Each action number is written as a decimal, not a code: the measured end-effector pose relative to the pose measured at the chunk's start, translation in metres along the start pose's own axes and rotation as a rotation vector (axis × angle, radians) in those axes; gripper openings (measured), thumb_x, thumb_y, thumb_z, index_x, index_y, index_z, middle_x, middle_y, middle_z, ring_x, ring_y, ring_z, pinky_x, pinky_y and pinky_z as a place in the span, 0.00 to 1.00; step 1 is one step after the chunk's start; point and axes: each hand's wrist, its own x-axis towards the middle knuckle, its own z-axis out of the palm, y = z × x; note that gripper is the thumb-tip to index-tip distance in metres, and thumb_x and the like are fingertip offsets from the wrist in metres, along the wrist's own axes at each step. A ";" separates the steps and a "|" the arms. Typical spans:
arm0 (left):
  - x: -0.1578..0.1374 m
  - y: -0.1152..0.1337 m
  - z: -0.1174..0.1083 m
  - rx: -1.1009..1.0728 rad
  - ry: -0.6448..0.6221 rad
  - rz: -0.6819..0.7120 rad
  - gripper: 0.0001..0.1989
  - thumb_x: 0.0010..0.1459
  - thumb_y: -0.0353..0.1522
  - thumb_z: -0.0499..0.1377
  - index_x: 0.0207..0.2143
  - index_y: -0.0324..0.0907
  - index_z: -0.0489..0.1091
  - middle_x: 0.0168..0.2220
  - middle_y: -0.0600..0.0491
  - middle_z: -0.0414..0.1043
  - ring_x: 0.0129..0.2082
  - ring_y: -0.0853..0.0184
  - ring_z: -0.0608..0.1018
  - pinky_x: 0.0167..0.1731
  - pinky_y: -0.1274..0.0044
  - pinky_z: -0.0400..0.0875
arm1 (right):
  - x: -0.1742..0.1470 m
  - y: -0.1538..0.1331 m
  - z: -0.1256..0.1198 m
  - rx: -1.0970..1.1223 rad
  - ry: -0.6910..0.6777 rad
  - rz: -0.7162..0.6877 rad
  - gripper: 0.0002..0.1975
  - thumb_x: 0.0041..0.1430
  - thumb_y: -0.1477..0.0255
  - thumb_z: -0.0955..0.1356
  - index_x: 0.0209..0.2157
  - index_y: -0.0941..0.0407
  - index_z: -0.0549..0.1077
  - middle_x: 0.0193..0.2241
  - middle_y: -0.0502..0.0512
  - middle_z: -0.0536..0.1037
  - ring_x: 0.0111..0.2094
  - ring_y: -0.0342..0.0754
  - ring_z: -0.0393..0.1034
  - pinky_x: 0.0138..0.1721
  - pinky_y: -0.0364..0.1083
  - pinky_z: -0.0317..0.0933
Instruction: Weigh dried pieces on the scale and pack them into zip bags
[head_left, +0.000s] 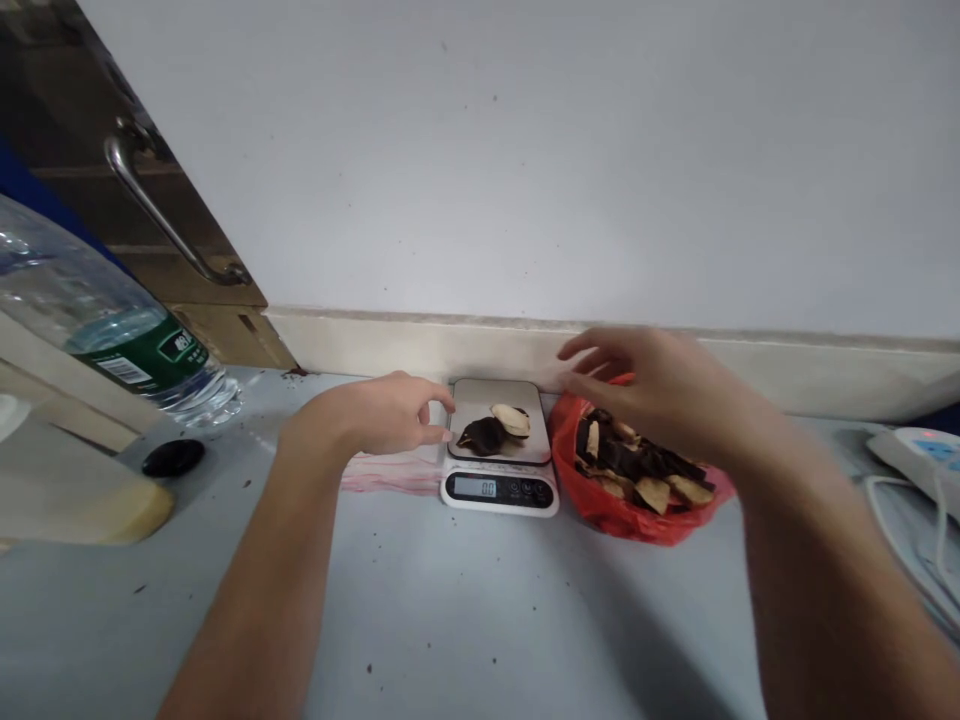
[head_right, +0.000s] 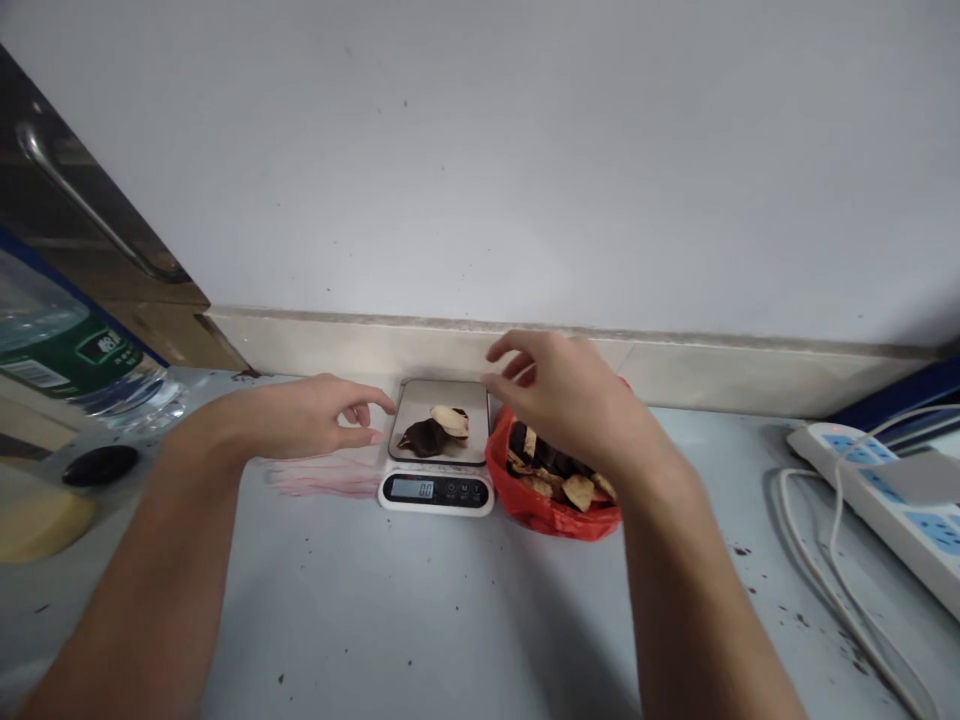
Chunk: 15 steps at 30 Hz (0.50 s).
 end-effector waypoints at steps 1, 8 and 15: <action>0.000 -0.001 0.000 -0.002 0.000 -0.011 0.26 0.67 0.44 0.55 0.66 0.54 0.70 0.60 0.49 0.78 0.50 0.55 0.81 0.45 0.71 0.72 | 0.000 0.005 -0.005 -0.038 0.001 0.032 0.10 0.64 0.70 0.70 0.44 0.51 0.83 0.37 0.54 0.87 0.36 0.51 0.81 0.37 0.45 0.71; 0.000 -0.004 -0.001 -0.017 -0.004 -0.016 0.24 0.64 0.41 0.57 0.63 0.55 0.72 0.60 0.50 0.78 0.50 0.55 0.82 0.44 0.70 0.72 | 0.006 0.035 -0.014 -0.245 -0.191 0.152 0.09 0.52 0.75 0.73 0.36 0.50 0.83 0.35 0.54 0.86 0.36 0.59 0.81 0.34 0.49 0.70; 0.002 -0.011 -0.001 -0.008 -0.011 -0.035 0.24 0.63 0.40 0.58 0.61 0.54 0.74 0.59 0.50 0.78 0.50 0.55 0.82 0.44 0.70 0.73 | 0.013 0.040 0.003 -0.274 -0.325 0.093 0.06 0.50 0.75 0.72 0.26 0.50 0.72 0.29 0.50 0.82 0.33 0.53 0.78 0.30 0.46 0.66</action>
